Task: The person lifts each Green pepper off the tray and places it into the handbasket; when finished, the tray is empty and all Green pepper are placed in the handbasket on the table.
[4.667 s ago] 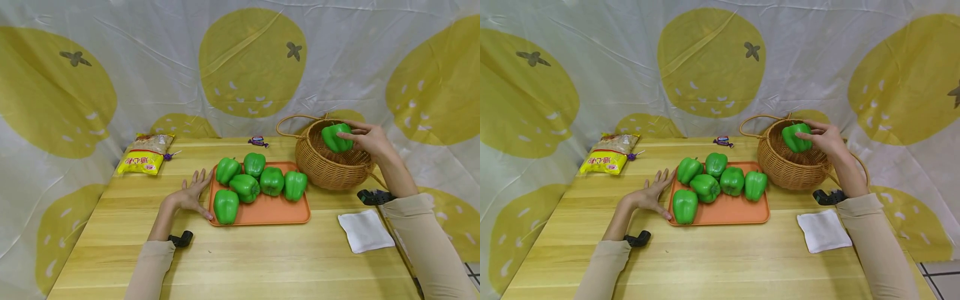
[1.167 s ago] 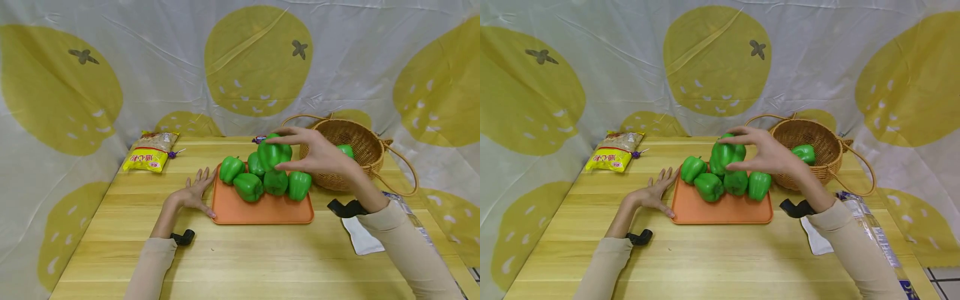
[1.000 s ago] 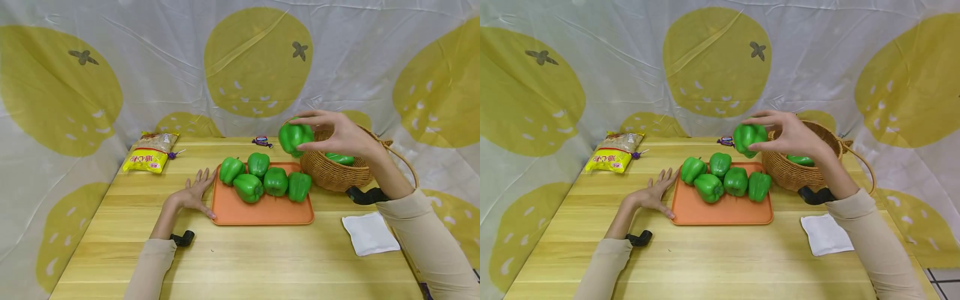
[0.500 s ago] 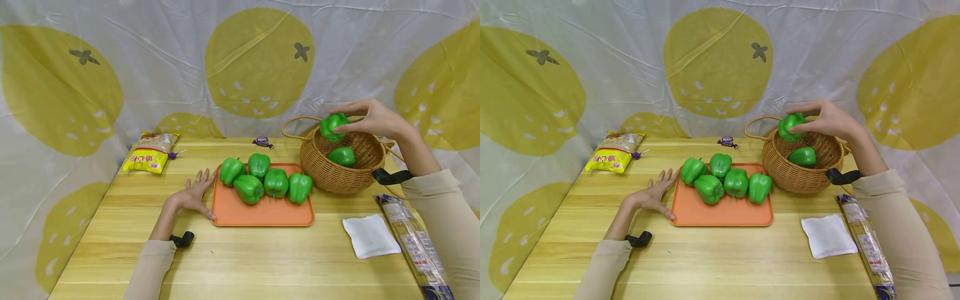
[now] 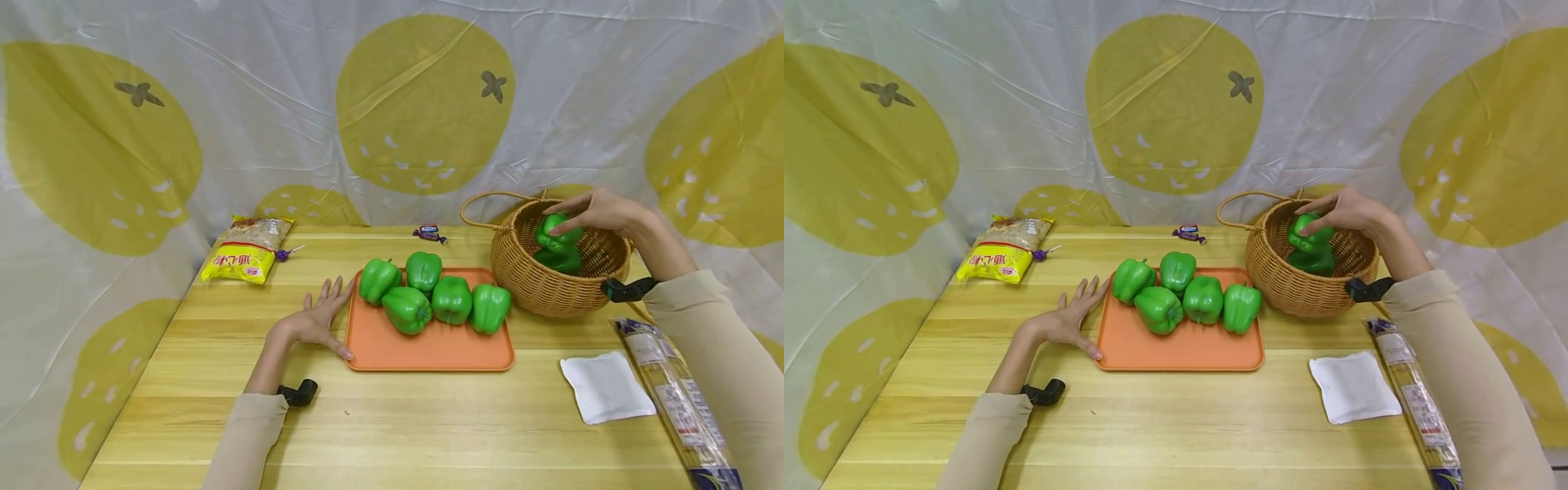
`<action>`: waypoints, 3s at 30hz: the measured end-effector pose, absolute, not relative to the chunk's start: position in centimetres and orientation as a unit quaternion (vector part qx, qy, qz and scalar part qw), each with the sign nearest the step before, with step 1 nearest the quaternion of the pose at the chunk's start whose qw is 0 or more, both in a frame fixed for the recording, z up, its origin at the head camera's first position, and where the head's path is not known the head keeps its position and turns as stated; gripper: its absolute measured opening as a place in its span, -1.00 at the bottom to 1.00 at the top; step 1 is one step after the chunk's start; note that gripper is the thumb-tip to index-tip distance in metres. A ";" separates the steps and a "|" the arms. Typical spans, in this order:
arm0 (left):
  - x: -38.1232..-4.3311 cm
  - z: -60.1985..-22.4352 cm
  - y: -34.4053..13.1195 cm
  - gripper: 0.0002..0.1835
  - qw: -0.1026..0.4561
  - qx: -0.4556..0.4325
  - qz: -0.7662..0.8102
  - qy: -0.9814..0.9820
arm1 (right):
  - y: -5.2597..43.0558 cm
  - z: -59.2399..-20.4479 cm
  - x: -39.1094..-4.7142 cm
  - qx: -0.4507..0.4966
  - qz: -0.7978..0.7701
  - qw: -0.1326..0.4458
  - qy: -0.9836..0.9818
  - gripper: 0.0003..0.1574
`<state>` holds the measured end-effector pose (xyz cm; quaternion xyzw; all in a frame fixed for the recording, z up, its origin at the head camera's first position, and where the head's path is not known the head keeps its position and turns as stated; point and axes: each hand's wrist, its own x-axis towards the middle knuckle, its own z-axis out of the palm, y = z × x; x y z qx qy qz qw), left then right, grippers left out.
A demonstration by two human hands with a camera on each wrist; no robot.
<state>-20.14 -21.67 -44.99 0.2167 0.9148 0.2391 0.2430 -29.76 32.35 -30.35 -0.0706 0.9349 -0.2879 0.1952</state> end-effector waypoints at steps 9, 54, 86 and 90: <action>-20.2 -45.1 -21.8 0.56 0.244 0.216 0.243 0.914 | 31.5 -30.4 -29.9 -0.087 -0.308 0.206 0.925 -0.18; -20.2 -44.9 -21.6 0.55 0.244 0.219 0.244 0.913 | 7.7 -41.7 -18.7 -0.380 -0.272 0.043 0.883 -0.41; -20.4 -44.9 -21.7 0.55 0.246 0.218 0.235 0.914 | 11.4 -37.6 -19.1 -0.474 -0.324 0.229 0.786 -0.50; -20.3 -44.9 -21.6 0.55 0.247 0.218 0.237 0.914 | 13.2 -36.0 -19.5 -0.456 -0.331 0.267 0.782 -0.52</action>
